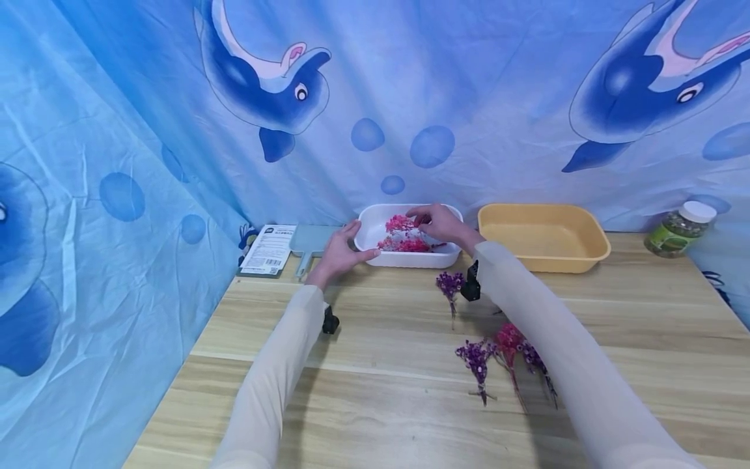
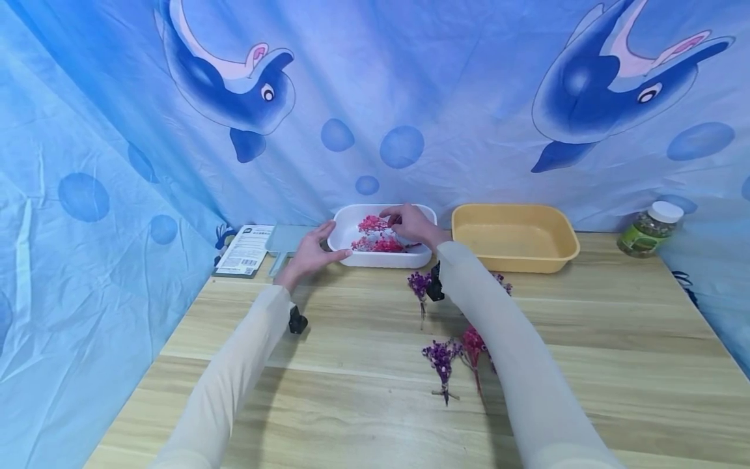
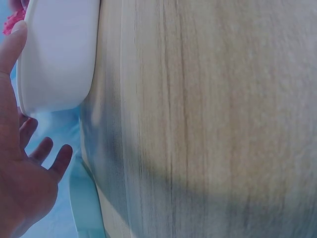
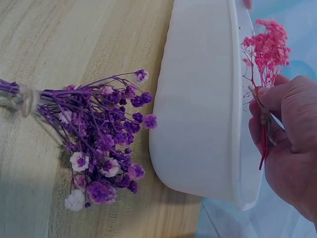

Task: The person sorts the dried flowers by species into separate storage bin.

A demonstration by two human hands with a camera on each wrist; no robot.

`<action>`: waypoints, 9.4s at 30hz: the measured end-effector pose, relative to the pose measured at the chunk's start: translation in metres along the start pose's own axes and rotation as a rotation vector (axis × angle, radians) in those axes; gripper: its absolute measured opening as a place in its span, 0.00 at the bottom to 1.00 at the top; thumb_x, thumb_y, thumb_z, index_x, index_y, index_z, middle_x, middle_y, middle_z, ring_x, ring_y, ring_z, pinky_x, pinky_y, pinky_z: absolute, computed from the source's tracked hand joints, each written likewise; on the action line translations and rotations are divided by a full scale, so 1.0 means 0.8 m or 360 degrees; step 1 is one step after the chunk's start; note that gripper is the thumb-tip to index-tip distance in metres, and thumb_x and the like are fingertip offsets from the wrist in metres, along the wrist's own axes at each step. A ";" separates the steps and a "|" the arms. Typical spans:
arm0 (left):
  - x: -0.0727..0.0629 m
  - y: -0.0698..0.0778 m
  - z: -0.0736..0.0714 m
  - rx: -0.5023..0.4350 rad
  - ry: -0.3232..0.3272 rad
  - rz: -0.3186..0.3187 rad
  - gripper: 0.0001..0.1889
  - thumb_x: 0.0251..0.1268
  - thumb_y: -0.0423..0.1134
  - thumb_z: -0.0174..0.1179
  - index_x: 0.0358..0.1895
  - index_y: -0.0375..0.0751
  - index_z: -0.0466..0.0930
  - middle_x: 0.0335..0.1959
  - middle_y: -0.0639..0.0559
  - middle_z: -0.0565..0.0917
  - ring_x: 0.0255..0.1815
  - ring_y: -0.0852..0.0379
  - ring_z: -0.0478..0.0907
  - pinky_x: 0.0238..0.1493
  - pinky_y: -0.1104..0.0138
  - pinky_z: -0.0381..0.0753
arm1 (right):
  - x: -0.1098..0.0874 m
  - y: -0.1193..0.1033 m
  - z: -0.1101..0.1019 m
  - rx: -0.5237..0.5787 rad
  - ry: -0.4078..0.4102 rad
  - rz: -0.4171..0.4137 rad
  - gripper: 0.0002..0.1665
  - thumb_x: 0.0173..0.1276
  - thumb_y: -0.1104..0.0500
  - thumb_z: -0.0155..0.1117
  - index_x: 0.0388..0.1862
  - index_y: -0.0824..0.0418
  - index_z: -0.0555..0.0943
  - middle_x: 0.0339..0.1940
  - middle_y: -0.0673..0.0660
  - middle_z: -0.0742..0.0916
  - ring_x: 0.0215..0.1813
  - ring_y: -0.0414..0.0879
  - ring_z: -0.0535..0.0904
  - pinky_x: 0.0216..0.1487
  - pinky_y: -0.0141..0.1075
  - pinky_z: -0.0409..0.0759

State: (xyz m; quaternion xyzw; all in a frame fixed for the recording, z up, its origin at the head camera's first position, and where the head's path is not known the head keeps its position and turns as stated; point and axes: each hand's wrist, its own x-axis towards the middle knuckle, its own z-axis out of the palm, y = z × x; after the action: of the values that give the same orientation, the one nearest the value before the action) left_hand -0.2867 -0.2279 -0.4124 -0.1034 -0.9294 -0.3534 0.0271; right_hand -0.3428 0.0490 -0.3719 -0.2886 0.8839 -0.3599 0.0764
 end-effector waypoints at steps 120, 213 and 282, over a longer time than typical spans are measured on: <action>0.004 -0.003 0.002 -0.0045 -0.0005 -0.0045 0.52 0.55 0.57 0.73 0.77 0.37 0.56 0.80 0.44 0.54 0.79 0.44 0.47 0.76 0.48 0.47 | -0.379 -0.023 0.093 -0.0169 0.0852 0.0329 0.46 0.43 0.73 0.82 0.64 0.75 0.74 0.36 0.59 0.85 0.33 0.46 0.81 0.36 0.40 0.87; 0.002 -0.009 0.003 -0.0026 0.0014 0.0006 0.52 0.56 0.57 0.72 0.77 0.35 0.56 0.79 0.43 0.55 0.79 0.42 0.48 0.76 0.48 0.47 | -0.256 -0.013 -0.010 0.0246 0.0667 -0.0002 0.22 0.65 0.72 0.67 0.58 0.69 0.81 0.40 0.64 0.87 0.37 0.54 0.83 0.33 0.33 0.85; 0.002 0.000 0.005 0.0005 -0.0018 -0.0061 0.55 0.54 0.63 0.71 0.79 0.43 0.53 0.80 0.47 0.54 0.79 0.42 0.47 0.75 0.43 0.49 | -0.010 0.006 -0.017 0.0096 0.0345 -0.0013 0.20 0.71 0.73 0.52 0.60 0.73 0.79 0.61 0.68 0.81 0.65 0.62 0.73 0.67 0.51 0.71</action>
State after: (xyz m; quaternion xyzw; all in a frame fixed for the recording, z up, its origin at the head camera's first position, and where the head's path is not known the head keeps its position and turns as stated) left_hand -0.2882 -0.2250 -0.4156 -0.0874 -0.9319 -0.3518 0.0153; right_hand -0.3432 0.0639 -0.3654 -0.2493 0.8746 -0.4157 -0.0126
